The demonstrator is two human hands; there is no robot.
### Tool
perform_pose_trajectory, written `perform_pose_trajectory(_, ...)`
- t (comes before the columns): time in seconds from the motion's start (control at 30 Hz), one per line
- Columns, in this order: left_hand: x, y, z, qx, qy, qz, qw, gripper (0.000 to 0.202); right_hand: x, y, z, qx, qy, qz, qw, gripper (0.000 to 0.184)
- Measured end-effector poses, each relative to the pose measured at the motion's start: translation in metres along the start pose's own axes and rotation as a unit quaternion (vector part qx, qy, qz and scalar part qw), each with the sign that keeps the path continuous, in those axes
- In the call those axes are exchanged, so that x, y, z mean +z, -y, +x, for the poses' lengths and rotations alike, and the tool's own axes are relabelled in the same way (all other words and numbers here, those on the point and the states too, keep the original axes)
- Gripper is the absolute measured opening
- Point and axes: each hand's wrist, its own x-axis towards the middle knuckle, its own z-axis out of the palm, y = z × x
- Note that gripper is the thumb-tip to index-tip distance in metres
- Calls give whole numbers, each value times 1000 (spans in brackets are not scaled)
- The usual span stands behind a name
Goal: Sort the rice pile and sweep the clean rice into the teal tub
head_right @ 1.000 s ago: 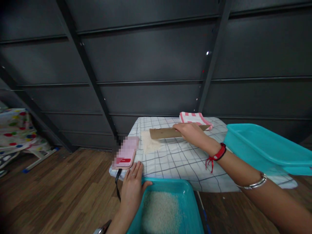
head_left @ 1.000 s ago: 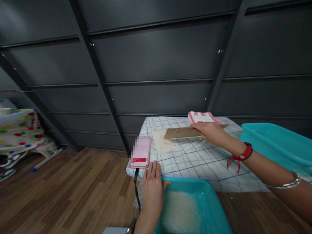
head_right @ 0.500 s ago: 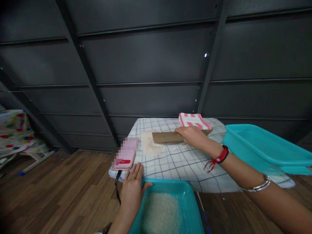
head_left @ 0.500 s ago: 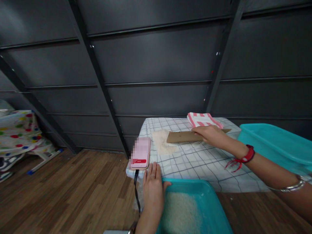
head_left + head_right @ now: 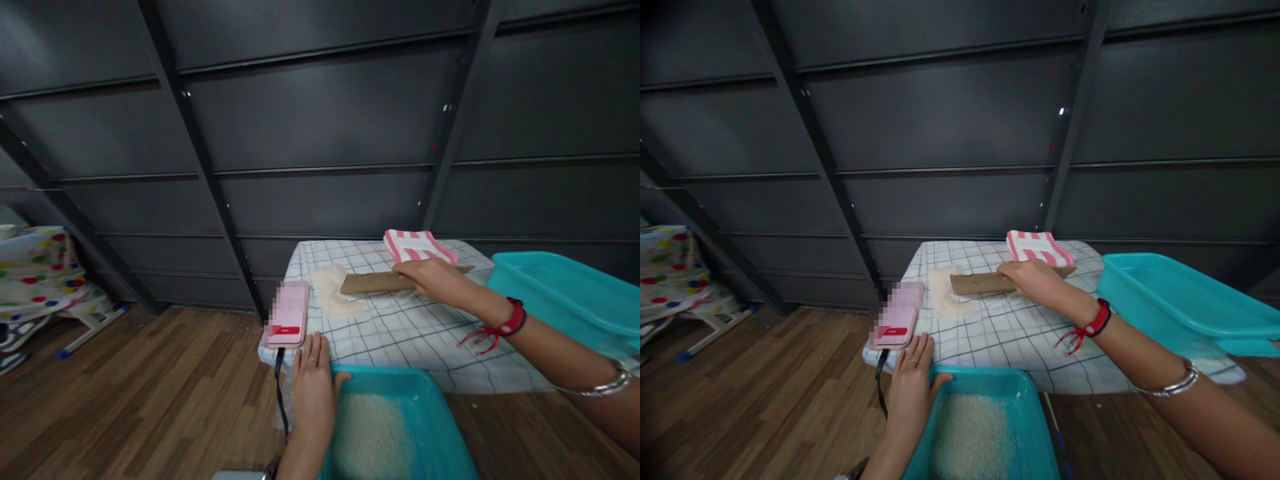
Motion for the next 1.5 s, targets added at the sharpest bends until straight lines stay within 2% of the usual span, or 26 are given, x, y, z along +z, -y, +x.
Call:
perform_pose_trajectory(0.23, -8, -3, 1, -16, 15, -7, 1000, 49, -6, -2, -4, -7, -32, 11, 999, 24)
perform_pose_trajectory(0.43, 5, 3, -3, -2, -16, -35, 999, 48, 0, 3, 2, -37, -3, 47, 998, 33)
perform_pose_trajectory(0.6, 10, 4, -6, 2, -33, -44, 998, 50, -1, -7, -8, -60, 0, 75, 995, 34)
perform_pose_trajectory(0.83, 7, 2, -5, 1, -27, -50, 998, 52, 1, -10, -9, -13, -36, 49, 998, 35)
perform_pose_trajectory(1.0, 5, 1, -4, -7, -22, -58, 998, 48, 0, -4, -9, -24, -7, 61, 998, 37)
perform_pose_trajectory(1.2, 7, 2, -3, -10, -23, -65, 998, 49, -14, -4, -19, -66, 5, 73, 995, 38)
perform_pose_trajectory(1.4, 12, 3, -3, -8, -38, -58, 998, 47, -14, -8, -22, -24, -16, 23, 999, 28)
perform_pose_trajectory(1.5, 12, 3, -3, -6, -41, -54, 998, 46, -13, -6, -23, -21, 0, 15, 1000, 27)
